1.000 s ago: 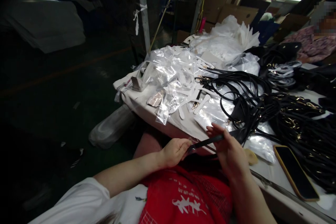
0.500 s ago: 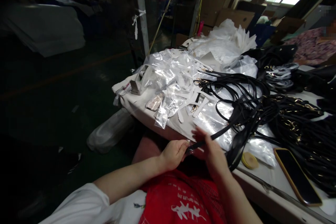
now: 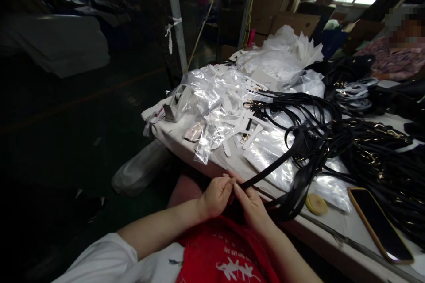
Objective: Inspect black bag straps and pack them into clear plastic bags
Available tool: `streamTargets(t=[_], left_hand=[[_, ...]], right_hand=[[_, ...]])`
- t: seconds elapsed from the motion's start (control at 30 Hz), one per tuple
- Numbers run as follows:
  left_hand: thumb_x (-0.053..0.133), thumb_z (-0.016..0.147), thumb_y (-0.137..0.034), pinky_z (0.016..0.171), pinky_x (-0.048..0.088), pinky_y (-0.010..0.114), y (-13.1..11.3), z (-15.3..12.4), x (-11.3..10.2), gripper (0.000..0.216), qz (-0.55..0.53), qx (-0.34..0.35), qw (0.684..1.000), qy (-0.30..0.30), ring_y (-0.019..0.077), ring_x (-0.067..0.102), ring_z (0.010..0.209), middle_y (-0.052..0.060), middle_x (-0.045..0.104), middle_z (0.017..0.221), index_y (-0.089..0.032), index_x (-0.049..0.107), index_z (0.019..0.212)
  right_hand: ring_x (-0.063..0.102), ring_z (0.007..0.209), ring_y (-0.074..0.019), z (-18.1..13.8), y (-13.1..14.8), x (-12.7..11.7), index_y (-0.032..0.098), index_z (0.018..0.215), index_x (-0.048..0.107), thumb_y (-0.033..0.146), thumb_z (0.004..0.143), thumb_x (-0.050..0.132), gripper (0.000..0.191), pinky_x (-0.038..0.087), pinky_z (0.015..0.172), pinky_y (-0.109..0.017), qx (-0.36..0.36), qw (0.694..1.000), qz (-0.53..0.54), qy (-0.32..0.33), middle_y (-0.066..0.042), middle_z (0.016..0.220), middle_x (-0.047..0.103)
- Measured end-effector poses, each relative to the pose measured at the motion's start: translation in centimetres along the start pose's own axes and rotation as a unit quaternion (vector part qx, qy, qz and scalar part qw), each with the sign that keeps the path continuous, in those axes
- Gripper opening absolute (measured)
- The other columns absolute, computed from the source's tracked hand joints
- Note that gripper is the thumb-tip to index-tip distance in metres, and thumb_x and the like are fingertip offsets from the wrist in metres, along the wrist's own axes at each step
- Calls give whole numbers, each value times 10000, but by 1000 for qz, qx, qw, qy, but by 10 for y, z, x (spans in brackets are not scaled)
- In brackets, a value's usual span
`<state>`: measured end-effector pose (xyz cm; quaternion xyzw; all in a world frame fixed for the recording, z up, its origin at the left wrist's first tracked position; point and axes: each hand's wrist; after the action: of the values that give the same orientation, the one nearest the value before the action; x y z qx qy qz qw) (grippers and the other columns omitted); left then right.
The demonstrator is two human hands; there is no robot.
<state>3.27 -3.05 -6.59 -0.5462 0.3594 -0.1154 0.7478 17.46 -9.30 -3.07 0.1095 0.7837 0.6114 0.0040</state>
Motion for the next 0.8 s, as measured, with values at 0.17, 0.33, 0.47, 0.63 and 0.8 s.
streamTargets(t=[0.17,0.33,0.47,0.63,0.8], left_hand=[[206,1020,-490,622,446,240,4,-7,-1,573,9,-4,1000,30,150,612,637,50,643,692,-167,616,783],[176,1007,-553,514,426,221,-1,-8,2,626,-67,-43,995,60,124,557,498,11,590,587,-149,640,890],[173,1005,-560,552,438,228,-5,-4,4,641,-77,-18,997,27,119,536,503,11,572,574,-150,616,791],[196,1016,-525,593,433,234,-4,-4,5,612,-36,-18,999,25,135,561,581,25,598,613,-158,624,776],[193,1021,-480,604,450,240,-7,-4,8,593,-28,-30,999,31,140,582,567,23,612,605,-154,654,841]], right_hand=[[715,886,-218,-9,41,-27,281,1004,753,484,798,709,293,567,851,-374,-109,975,170,-98,-35,890,771],[703,943,-193,-9,51,-26,276,1041,742,493,923,561,306,519,938,-342,-196,956,71,-206,-23,944,766],[658,1081,-290,-5,12,-2,245,1156,721,550,832,662,449,530,920,-421,-32,998,-50,-30,-78,1164,725],[710,887,-234,15,-1,-36,229,984,763,527,835,658,349,560,834,-385,-16,981,158,-107,-72,972,768],[678,981,-211,14,-6,-39,282,1102,729,495,862,656,329,523,884,-335,-26,985,132,-106,-33,1095,749]])
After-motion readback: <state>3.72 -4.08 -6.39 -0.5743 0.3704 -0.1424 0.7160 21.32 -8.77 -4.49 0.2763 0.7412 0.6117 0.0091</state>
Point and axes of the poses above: each hand's wrist, its own z-axis towards the middle knuckle, its own x-axis out of the palm, y = z × x
